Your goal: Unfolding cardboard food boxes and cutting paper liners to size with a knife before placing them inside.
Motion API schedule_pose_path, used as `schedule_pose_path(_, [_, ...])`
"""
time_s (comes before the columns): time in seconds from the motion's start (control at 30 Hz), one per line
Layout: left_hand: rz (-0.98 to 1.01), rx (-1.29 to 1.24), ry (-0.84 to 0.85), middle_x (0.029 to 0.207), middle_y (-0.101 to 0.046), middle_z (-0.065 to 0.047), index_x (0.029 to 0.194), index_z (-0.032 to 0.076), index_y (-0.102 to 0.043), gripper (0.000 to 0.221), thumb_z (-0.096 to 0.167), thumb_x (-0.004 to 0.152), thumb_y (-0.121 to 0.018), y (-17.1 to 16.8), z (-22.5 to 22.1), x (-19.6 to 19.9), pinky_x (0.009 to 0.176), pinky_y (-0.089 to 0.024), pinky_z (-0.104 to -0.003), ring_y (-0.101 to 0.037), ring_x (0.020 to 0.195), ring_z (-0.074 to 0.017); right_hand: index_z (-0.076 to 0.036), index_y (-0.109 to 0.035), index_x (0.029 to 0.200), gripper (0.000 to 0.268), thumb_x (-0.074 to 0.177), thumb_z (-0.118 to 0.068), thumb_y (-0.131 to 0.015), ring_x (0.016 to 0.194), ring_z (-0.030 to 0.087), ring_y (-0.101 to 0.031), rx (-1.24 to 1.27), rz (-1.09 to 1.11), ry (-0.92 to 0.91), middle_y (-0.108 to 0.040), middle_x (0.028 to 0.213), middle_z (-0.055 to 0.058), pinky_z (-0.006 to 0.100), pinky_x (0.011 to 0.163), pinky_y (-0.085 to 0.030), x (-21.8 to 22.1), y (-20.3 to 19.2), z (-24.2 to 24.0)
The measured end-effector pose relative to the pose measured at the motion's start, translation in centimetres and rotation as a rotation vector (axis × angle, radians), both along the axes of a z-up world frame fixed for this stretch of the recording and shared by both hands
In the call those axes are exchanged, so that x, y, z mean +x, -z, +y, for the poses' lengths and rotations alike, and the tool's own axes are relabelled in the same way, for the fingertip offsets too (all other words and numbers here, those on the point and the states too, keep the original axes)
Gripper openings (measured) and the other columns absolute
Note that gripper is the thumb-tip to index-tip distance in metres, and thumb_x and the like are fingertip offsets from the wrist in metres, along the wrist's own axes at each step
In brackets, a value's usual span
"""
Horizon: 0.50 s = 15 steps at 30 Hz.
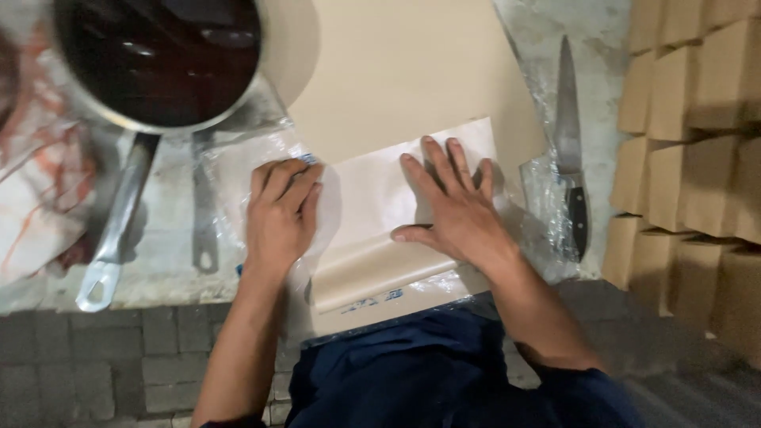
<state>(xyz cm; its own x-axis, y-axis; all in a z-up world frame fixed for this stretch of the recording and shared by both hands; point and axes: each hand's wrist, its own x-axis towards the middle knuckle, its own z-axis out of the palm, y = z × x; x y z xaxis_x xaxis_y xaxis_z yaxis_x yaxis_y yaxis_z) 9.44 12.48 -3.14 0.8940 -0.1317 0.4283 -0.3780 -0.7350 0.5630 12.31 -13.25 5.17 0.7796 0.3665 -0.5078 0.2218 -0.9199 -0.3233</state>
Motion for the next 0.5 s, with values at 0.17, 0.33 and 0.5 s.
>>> schedule_pose_path(0.17, [0.065, 0.109, 0.009, 0.111, -0.06, -0.01, 0.129, 0.008, -0.068, 0.031, 0.01, 0.098, -0.062, -0.5, -0.2, 0.1, 0.097, -0.047, -0.04, -0.051, 0.111, -0.0326, -0.02, -0.029, 0.156, 0.105, 0.072, -0.065, -0.073, 0.149, 0.044, 0.002, 0.074, -0.008, 0.015, -0.009, 0.163, 0.018, 0.07, 0.109, 0.005, 0.3, 0.4, -0.5])
schedule_pose_path(0.33, [0.091, 0.17, -0.034, 0.109, -0.057, -0.009, 0.128, 0.009, -0.068, 0.03, 0.012, 0.1, -0.058, -0.3, -0.4, 0.1, 0.099, -0.046, -0.037, -0.052, 0.112, -0.0293, -0.015, -0.029, 0.156, 0.107, 0.072, -0.064, -0.074, 0.148, 0.045, 0.002, 0.105, 0.007, -0.005, -0.01, 0.162, 0.023, 0.07, 0.108, 0.008, 0.8, 0.3, -0.4])
schedule_pose_path(0.5, [0.093, 0.144, -0.046, 0.108, -0.054, -0.008, 0.126, 0.009, -0.068, 0.048, 0.042, 0.091, -0.071, -1.3, -0.8, 0.2, 0.095, -0.049, -0.038, -0.052, 0.111, -0.03, -0.012, -0.03, 0.155, 0.107, 0.072, -0.063, -0.074, 0.148, 0.047, 0.0, 0.137, -0.015, -0.006, -0.011, 0.161, 0.026, 0.071, 0.107, 0.009, 0.9, 0.3, -0.2])
